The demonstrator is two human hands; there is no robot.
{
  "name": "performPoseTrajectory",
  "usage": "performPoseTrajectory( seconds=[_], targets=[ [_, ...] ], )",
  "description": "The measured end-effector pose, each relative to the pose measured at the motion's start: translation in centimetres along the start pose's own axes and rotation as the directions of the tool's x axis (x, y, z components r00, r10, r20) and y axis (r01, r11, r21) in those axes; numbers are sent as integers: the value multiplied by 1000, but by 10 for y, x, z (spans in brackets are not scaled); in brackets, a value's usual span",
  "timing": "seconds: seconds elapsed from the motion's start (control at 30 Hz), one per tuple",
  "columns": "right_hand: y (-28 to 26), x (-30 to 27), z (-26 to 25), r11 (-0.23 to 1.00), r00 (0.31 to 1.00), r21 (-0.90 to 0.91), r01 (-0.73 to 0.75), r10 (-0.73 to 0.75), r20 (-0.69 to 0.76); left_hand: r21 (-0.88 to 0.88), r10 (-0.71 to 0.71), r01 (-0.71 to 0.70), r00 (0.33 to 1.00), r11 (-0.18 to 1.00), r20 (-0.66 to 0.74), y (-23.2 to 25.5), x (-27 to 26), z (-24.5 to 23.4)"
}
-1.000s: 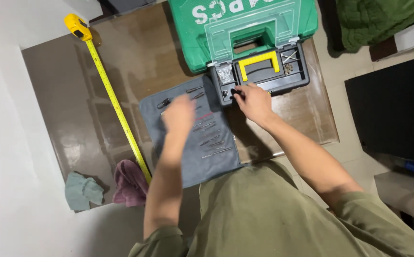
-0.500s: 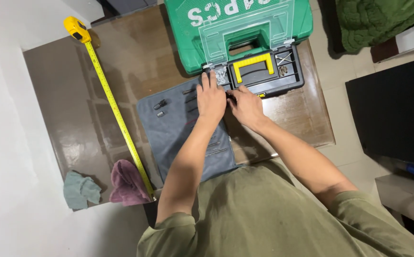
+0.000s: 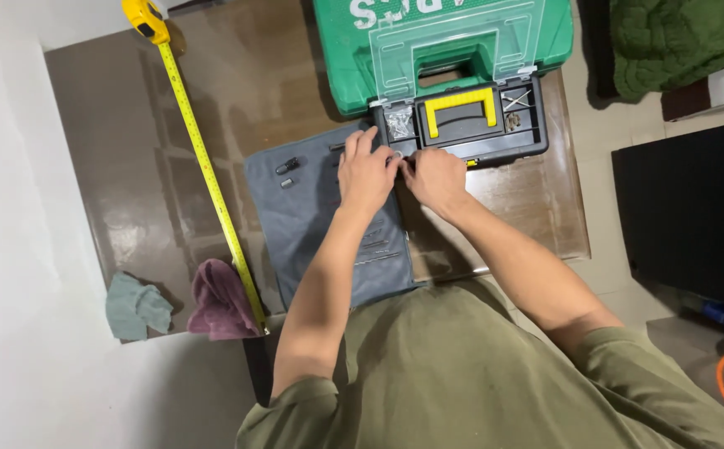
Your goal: Organize and clean various drill bits and small hardware inside a multi-compartment toolbox.
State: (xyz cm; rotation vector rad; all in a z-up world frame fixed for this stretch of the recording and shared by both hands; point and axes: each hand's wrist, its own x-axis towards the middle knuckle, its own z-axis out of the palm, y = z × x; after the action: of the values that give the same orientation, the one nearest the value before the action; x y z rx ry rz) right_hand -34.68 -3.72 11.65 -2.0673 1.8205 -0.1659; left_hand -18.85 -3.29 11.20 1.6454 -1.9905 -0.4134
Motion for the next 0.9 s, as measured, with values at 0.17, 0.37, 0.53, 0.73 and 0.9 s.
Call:
performPoseTrajectory(
  seconds=[0.17, 0.37, 0.53, 0.73, 0.9],
  targets=[
    [-5, 13, 4, 999, 999, -30, -45, 45, 24, 4, -12, 12, 1000, 1000, 16, -7, 0, 12],
    [-6, 16, 4, 995, 999, -98, -27, 25, -23, -149, -73, 57, 992, 987, -105, -5, -10, -2],
    [-5, 3, 1, 991, 995, 128, -33, 44, -87, -433, -135, 70, 983, 899, -122, 5, -31, -31],
    [-8, -9, 44, 412, 929, 839, -355, 58, 365, -658, -156, 105, 988, 745, -19, -18, -66, -43],
    [-40, -20, 41, 232, 824, 799, -555, 27, 565, -690, -291, 244, 955, 682, 49, -58, -90, -31]
  ],
)
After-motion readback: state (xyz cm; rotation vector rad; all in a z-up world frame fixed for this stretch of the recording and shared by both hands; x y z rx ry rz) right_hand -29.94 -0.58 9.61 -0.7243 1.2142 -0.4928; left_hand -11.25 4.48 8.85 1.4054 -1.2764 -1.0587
